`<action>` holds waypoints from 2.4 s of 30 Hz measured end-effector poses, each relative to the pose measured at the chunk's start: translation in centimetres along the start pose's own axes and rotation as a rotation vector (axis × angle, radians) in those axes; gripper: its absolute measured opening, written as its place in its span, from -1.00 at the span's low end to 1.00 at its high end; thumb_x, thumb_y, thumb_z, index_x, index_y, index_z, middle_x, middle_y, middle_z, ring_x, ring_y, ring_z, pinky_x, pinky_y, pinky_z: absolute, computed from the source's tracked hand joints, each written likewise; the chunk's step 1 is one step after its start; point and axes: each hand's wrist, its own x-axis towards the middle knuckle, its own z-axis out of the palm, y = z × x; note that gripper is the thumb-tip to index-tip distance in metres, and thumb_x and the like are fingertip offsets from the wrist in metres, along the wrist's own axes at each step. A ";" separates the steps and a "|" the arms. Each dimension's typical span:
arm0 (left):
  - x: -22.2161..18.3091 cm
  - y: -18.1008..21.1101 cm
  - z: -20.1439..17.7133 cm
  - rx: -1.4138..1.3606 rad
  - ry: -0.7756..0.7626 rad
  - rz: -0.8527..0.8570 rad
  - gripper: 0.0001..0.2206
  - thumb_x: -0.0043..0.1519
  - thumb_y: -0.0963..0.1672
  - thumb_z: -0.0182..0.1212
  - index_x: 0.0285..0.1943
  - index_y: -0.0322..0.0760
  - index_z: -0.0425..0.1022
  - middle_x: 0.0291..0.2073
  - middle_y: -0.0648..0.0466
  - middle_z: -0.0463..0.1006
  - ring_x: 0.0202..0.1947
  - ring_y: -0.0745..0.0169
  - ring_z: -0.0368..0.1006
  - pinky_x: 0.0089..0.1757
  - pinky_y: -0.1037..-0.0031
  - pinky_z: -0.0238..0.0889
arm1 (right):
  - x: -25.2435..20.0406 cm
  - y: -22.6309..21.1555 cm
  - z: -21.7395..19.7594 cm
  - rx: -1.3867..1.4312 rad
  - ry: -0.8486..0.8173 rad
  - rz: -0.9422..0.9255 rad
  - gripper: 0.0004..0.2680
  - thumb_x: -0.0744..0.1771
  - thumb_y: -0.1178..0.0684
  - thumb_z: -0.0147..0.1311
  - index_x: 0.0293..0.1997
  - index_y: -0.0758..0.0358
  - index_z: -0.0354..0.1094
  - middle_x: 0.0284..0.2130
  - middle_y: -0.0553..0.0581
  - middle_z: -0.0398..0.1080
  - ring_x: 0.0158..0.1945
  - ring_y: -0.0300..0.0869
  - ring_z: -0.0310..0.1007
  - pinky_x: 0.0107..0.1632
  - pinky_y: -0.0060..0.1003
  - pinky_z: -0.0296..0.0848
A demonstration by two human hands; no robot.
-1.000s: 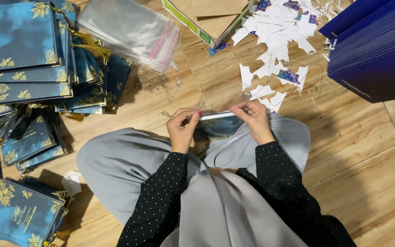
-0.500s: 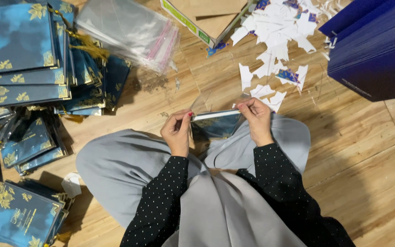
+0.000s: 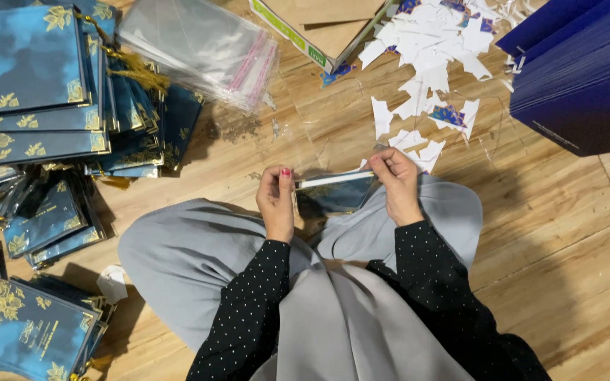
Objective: The person packages wedding invitations by placing them into plastic sleeves and sealing them by hand.
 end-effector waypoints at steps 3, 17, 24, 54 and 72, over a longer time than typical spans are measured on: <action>0.2 -0.2 -0.4 -0.013 -0.076 -0.084 -0.89 0.18 -0.14 0.12 -0.30 -0.33 0.41 -0.49 0.16 0.39 -0.40 0.51 0.28 -0.36 0.70 0.26 | 0.0 -0.4 0.2 0.052 0.035 0.105 -0.91 0.29 0.06 0.03 -0.40 0.21 0.32 -0.56 0.01 0.36 -0.44 -0.46 0.22 -0.41 -0.68 0.18; 0.0 0.8 0.0 0.032 -0.045 -0.145 -0.82 0.16 -0.13 0.16 -0.50 -0.28 0.53 -0.61 0.12 0.48 -0.46 0.54 0.26 -0.35 0.65 0.23 | 0.4 0.9 -0.9 0.070 0.036 0.255 -0.86 0.27 0.05 0.09 -0.48 0.29 0.37 -0.57 0.00 0.35 -0.43 -0.46 0.29 -0.35 -0.61 0.39; 0.1 0.5 -0.1 0.069 0.015 -0.297 -0.90 0.10 -0.16 0.20 -0.48 -0.24 0.52 -0.72 0.22 0.37 -0.60 0.59 0.21 -0.48 0.77 0.15 | 0.6 0.4 -1.0 0.125 0.046 0.348 -0.92 0.23 0.09 0.11 -0.39 0.25 0.33 -0.54 0.00 0.34 -0.42 -0.37 0.40 -0.32 -0.56 0.45; -0.4 0.0 -3.6 0.313 -0.329 -0.590 -0.76 -0.10 -0.25 0.00 -0.42 -0.17 0.60 -0.74 0.10 0.42 -0.65 0.51 0.14 -0.54 0.79 0.01 | -1.3 3.3 -2.7 0.023 0.131 0.607 -0.81 0.09 0.23 0.00 -0.32 0.28 0.38 -0.55 0.13 0.33 -0.49 -0.31 0.35 -0.38 -0.52 0.40; -0.4 -0.9 -5.6 0.829 -0.666 -0.359 -0.90 -0.03 -0.11 0.28 -0.38 -0.12 0.54 -0.23 0.12 0.50 -0.11 -0.08 0.37 -0.10 0.23 0.21 | -2.0 4.3 -3.4 -0.034 0.110 0.564 -0.85 0.15 0.18 -0.09 -0.39 0.37 0.41 -0.54 0.17 0.32 -0.41 -0.16 0.39 -0.27 -0.29 0.46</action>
